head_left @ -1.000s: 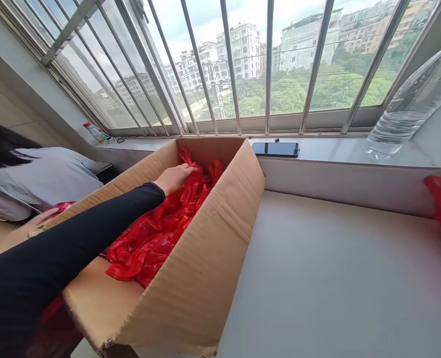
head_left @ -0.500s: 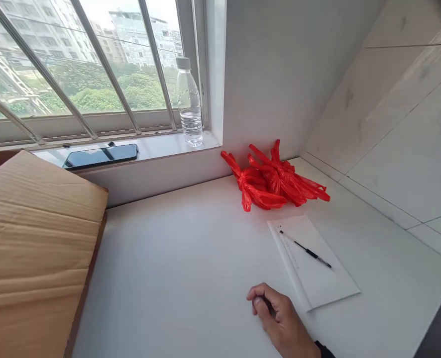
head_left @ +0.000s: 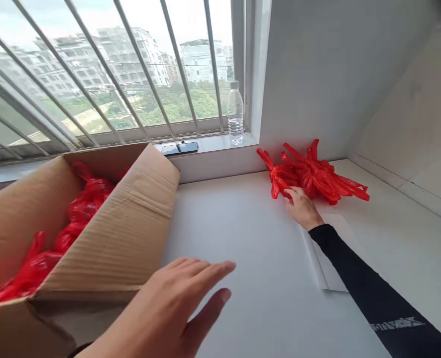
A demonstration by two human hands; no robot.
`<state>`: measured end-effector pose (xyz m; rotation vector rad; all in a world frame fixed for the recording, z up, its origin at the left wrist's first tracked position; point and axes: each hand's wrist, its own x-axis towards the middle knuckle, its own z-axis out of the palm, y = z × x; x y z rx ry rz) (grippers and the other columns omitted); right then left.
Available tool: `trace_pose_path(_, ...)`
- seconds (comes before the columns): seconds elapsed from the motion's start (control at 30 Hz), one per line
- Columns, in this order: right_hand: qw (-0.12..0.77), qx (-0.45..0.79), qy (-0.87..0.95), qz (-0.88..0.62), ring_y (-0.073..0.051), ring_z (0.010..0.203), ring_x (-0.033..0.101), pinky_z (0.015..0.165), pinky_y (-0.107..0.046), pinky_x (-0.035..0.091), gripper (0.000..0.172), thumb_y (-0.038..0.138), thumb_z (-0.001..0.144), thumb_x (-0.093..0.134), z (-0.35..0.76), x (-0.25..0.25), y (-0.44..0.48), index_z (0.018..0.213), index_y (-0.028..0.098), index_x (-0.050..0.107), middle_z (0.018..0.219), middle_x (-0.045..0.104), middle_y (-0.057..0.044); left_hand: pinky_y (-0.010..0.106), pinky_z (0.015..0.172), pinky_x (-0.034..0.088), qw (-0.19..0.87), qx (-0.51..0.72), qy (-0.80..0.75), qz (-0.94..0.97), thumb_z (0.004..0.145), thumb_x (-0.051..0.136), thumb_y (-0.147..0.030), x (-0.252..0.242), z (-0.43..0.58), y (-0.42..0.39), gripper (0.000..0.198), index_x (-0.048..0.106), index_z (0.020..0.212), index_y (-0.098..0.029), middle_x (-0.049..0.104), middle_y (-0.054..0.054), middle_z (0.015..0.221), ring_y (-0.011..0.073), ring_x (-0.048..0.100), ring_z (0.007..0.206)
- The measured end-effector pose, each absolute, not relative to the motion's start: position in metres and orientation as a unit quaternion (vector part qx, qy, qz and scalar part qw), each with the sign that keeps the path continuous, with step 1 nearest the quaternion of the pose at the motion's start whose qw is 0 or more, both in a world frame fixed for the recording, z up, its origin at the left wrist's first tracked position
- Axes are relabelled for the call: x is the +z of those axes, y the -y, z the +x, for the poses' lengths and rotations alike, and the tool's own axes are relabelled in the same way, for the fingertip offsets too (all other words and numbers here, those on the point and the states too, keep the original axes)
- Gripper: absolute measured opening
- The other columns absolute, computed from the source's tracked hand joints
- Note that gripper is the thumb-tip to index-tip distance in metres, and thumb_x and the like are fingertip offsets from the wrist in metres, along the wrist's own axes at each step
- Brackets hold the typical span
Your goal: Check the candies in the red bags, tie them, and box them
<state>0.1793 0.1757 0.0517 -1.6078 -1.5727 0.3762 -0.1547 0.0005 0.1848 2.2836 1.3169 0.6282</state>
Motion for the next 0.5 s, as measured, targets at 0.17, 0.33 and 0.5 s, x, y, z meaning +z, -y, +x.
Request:
trace_pose_path(0.17,0.425,0.167,0.648,-0.609,-0.026,0.092,0.068,0.094,-0.048,0.054,0.042,0.035,0.097,0.05,0.163,0.051,-0.134,0.128,0.013,0.068,0.135,0.06,-0.019,0.037,0.087,0.054,0.362,0.26,-0.541,0.713,0.099,0.056,-0.038,0.124,-0.112,-0.001,0.026,0.075,0.117,-0.034,0.079,0.003,0.096,0.0241,0.072,0.091)
trace_pose_path(0.33,0.437,0.238,0.676,-0.543,-0.023,0.119,0.063,0.09,-0.033,0.057,0.035,0.039,0.102,0.051,0.137,0.07,-0.052,0.132,0.027,0.065,0.138,0.062,-0.007,0.038,0.081,0.056,0.426,0.325,-0.562,0.631,0.1,0.053,-0.041,0.069,-0.086,-0.012,0.036,0.065,0.13,-0.025,0.073,0.011,0.116,0.0246,0.069,0.098)
trace_pose_path(0.5,0.382,0.42,0.706,-0.423,-0.018,0.093,0.069,0.075,-0.029,0.058,0.032,0.037,0.105,0.048,0.114,0.089,0.012,0.133,0.032,0.062,0.124,0.069,-0.003,0.039,0.088,0.056,0.481,0.388,-0.509,0.599,0.092,0.067,-0.036,0.057,-0.061,-0.007,0.049,0.054,0.138,-0.026,0.066,0.012,0.132,0.0268,0.066,0.11)
